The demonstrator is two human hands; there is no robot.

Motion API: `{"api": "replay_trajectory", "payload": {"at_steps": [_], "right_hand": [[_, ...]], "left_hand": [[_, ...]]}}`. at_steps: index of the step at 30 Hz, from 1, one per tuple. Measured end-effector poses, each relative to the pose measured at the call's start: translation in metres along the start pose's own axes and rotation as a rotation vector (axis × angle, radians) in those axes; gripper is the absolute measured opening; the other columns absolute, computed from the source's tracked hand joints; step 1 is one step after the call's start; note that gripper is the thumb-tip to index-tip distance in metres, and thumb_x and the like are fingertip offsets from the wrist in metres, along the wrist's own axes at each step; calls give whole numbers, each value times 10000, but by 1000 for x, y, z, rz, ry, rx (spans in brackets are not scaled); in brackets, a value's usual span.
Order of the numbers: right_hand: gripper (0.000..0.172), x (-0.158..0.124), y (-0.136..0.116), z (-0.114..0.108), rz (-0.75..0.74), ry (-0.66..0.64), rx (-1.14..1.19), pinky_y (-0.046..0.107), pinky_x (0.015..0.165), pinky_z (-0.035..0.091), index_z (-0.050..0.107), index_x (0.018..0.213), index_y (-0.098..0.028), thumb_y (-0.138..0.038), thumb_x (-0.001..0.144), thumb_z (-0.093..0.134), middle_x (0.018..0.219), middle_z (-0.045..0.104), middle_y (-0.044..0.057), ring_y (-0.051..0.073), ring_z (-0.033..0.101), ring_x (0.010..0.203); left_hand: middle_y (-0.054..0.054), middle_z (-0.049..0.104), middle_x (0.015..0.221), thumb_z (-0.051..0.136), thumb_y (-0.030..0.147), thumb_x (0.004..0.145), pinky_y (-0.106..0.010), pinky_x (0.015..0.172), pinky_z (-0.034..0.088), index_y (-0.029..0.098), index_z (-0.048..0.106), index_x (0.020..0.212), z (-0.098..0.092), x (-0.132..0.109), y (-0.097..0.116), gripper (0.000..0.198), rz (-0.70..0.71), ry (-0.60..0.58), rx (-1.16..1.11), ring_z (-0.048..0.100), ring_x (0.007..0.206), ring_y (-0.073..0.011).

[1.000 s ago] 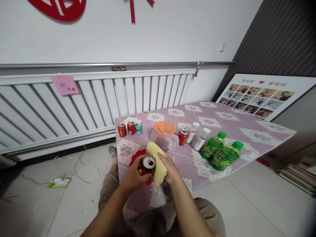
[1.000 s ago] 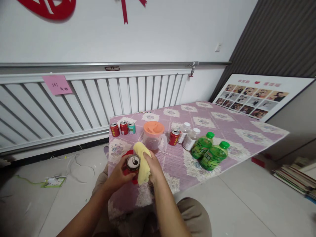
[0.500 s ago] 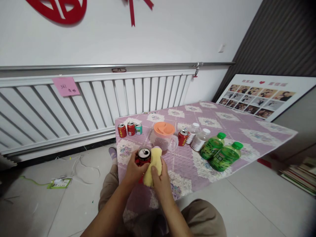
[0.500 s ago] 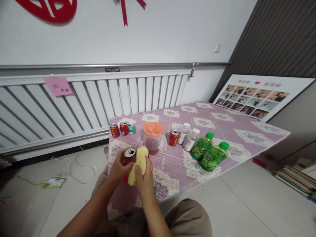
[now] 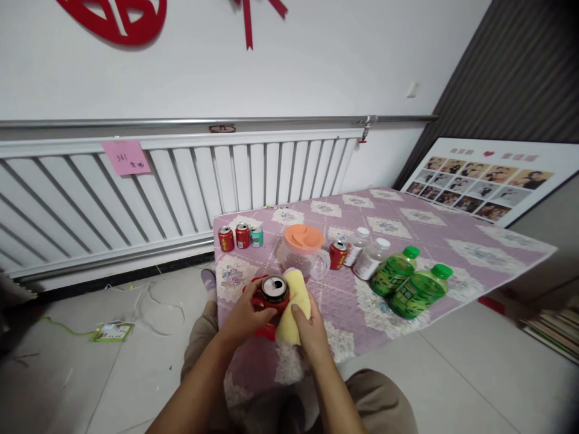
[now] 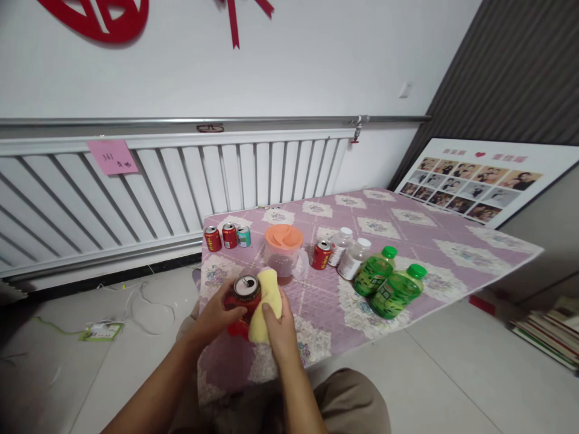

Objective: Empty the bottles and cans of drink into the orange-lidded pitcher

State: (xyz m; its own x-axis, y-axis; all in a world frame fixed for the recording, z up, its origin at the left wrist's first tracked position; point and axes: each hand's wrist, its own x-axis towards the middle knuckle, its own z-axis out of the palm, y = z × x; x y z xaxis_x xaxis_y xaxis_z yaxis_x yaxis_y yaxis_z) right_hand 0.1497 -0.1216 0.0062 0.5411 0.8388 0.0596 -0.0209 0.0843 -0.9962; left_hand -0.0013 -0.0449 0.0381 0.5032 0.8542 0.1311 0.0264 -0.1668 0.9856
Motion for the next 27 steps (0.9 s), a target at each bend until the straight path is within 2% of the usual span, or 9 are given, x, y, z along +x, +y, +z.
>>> {"api": "replay_trajectory", "payload": {"at_steps": [3, 5, 10, 14, 16, 18, 22, 24, 27], "right_hand": [[712, -2, -2, -1, 138, -47, 88, 418, 802, 601, 480, 1431, -212, -503, 800, 639, 1233, 711, 110, 298, 720, 998], [683, -4, -5, 0, 159, -45, 107, 413, 785, 598, 490, 1406, -226, -502, 798, 638, 1196, 723, 97, 290, 725, 960], [496, -6, -12, 0, 138, -17, 25, 361, 662, 572, 575, 1187, -238, -450, 751, 683, 933, 735, 36, 246, 693, 750], [268, -5, -17, -1, 73, -27, -117, 324, 615, 530, 566, 924, -244, -414, 744, 669, 744, 652, -15, 209, 622, 651], [251, -2, -22, -3, 40, -33, -218, 335, 631, 531, 562, 930, -237, -396, 756, 646, 752, 638, -12, 211, 618, 664], [324, 1, -28, -8, -60, -1, -340, 371, 723, 546, 579, 1055, -216, -358, 767, 617, 898, 670, 32, 237, 650, 789], [479, 7, -47, -20, -482, -1, -610, 448, 981, 479, 603, 1260, -186, -215, 787, 534, 1225, 593, 131, 273, 585, 1142], [489, 4, -57, -21, -649, -79, -758, 459, 1012, 453, 646, 1252, -205, -136, 786, 513, 1324, 531, 146, 281, 531, 1218], [532, -5, -72, -13, -721, -172, -1032, 465, 944, 462, 690, 1227, -292, -58, 771, 548, 1388, 527, 108, 297, 520, 1181]], "left_hand": [[-85, 639, 1314, 759, 183, 675, -443, 1056, 507, 225, 534, 1327, -2, -1, 0, 691, -6, -31, -17, 604, 1224, -300], [-86, 628, 1341, 773, 185, 674, -445, 1075, 492, 229, 529, 1346, -2, -1, -1, 716, 12, -40, -8, 588, 1250, -305], [-93, 615, 1354, 786, 166, 663, -457, 1129, 442, 222, 536, 1334, -2, -3, -11, 719, 45, -81, -40, 577, 1267, -307], [-104, 626, 1315, 777, 147, 658, -461, 1107, 457, 211, 529, 1296, 3, -6, -17, 687, 61, -33, -85, 591, 1238, -305], [-106, 627, 1304, 777, 150, 657, -461, 1108, 453, 204, 520, 1279, 6, -7, -18, 676, 68, 4, -102, 590, 1237, -299], [-104, 617, 1312, 776, 154, 659, -460, 1111, 447, 201, 501, 1278, 8, -8, -18, 679, 64, 49, -111, 584, 1242, -289], [-102, 600, 1322, 782, 161, 656, -456, 1098, 456, 203, 484, 1281, 9, -7, -21, 694, 56, 139, -91, 585, 1230, -275], [-102, 605, 1309, 798, 167, 648, -458, 1088, 463, 205, 491, 1285, 9, -6, -24, 708, 58, 155, -72, 595, 1208, -273], [-100, 622, 1290, 835, 180, 638, -449, 1063, 482, 217, 503, 1298, 9, -6, -27, 740, 53, 147, -65, 612, 1172, -269]]}}
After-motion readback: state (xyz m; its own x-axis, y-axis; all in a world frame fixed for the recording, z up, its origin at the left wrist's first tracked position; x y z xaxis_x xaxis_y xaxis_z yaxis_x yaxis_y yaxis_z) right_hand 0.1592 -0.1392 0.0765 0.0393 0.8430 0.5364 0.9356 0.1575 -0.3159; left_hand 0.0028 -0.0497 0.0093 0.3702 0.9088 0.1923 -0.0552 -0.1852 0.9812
